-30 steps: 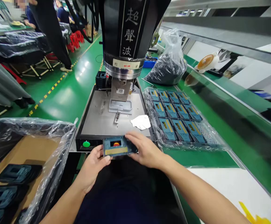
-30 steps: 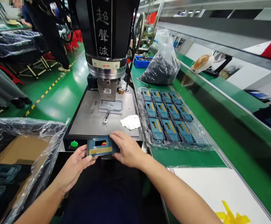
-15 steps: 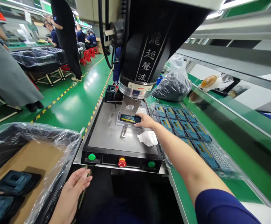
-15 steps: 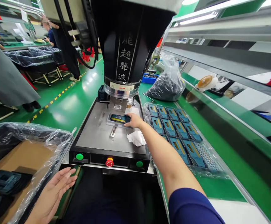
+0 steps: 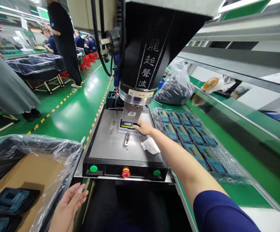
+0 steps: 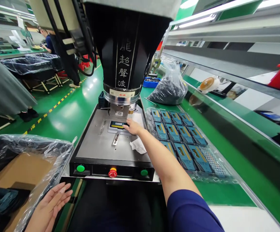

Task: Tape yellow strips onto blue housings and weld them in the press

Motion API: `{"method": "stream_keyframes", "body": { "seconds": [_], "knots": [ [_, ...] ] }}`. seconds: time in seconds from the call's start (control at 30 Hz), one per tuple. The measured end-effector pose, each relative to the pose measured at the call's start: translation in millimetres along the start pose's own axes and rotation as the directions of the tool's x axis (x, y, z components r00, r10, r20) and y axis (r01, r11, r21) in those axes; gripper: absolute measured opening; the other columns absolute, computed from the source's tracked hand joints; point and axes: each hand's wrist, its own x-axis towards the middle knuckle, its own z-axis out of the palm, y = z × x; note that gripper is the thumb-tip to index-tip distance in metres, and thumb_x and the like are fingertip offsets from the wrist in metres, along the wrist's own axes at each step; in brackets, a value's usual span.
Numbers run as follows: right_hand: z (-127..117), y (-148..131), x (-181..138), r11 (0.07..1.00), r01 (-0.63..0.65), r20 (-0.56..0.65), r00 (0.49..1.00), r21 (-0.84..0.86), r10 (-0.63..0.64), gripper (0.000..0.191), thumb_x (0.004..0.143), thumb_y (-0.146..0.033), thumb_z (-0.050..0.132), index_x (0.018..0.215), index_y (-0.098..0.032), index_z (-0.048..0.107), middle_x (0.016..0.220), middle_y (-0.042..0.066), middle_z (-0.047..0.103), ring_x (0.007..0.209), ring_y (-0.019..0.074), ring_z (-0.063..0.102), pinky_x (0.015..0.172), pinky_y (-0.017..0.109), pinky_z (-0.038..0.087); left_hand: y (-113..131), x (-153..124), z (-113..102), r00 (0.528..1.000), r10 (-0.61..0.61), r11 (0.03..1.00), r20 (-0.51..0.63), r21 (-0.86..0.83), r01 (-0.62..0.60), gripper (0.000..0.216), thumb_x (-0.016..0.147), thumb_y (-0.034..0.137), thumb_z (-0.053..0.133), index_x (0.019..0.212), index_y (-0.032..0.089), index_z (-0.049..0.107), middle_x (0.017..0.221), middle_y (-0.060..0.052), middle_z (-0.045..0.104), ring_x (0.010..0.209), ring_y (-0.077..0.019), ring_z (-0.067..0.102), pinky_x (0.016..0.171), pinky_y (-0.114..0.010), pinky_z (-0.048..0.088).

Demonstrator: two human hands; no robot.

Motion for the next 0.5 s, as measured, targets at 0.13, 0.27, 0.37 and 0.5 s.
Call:
{"method": "stream_keyframes", "body": {
  "seconds": [0.13, 0.27, 0.37, 0.5],
  "knots": [
    [16.7, -18.1, -7.0, 0.993, -0.114, -0.147, 0.983, -0.037, 0.107, 0.034, 0.091, -0.023, 0.055, 0.121, -0.008, 0.055, 0.140, 0.017, 0.044, 0.135, 0.0296, 0.031, 0.112, 0.047, 0.025, 3.0, 11.2, 16.5, 0.979, 0.203, 0.961, 0.011, 0.189, -0.201, 0.063, 0.065, 0.056, 0.071, 0.113, 0.019, 0.052, 0.120, -0.011, 0.061, 0.112, -0.0294, 0.058, 0.099, -0.046, 0.045],
    [26.9, -51.4, -40.9, 0.985, -0.170, -0.304, 0.941, -0.041, 0.150, 0.037, 0.093, -0.026, 0.050, 0.123, -0.005, 0.051, 0.140, 0.020, 0.041, 0.135, 0.0287, 0.030, 0.114, 0.045, 0.023, 7.4, 19.0, 40.0, 0.783, 0.604, 0.548, 0.148, 0.637, -0.543, 0.059, 0.078, 0.053, 0.055, 0.125, 0.017, 0.048, 0.138, -0.016, 0.047, 0.127, -0.0334, 0.045, 0.110, -0.050, 0.033],
    [45.0, -78.5, -103.3, 0.984, -0.176, -0.409, 0.901, -0.042, 0.144, 0.048, 0.090, -0.029, 0.054, 0.133, -0.009, 0.044, 0.144, 0.019, 0.038, 0.136, 0.0282, 0.031, 0.115, 0.045, 0.026, -6.0, 23.5, 50.6, 0.548, 0.758, 0.137, 0.354, 0.735, -0.664, 0.063, 0.085, 0.046, 0.046, 0.137, 0.010, 0.038, 0.148, -0.022, 0.031, 0.139, -0.0342, 0.026, 0.115, -0.049, 0.021],
    [96.9, -98.1, -206.3, 0.978, -0.200, -0.597, 0.793, -0.064, 0.123, 0.070, 0.087, -0.025, 0.052, 0.149, -0.013, 0.020, 0.152, 0.017, 0.023, 0.142, 0.0331, 0.017, 0.113, 0.058, 0.027, -42.9, 29.8, 54.8, 0.491, 0.734, -0.012, 0.469, 0.732, -0.682, 0.078, 0.086, 0.046, 0.045, 0.147, 0.006, 0.017, 0.154, -0.026, 0.013, 0.143, -0.0392, 0.009, 0.114, -0.057, 0.016]
  ]
}}
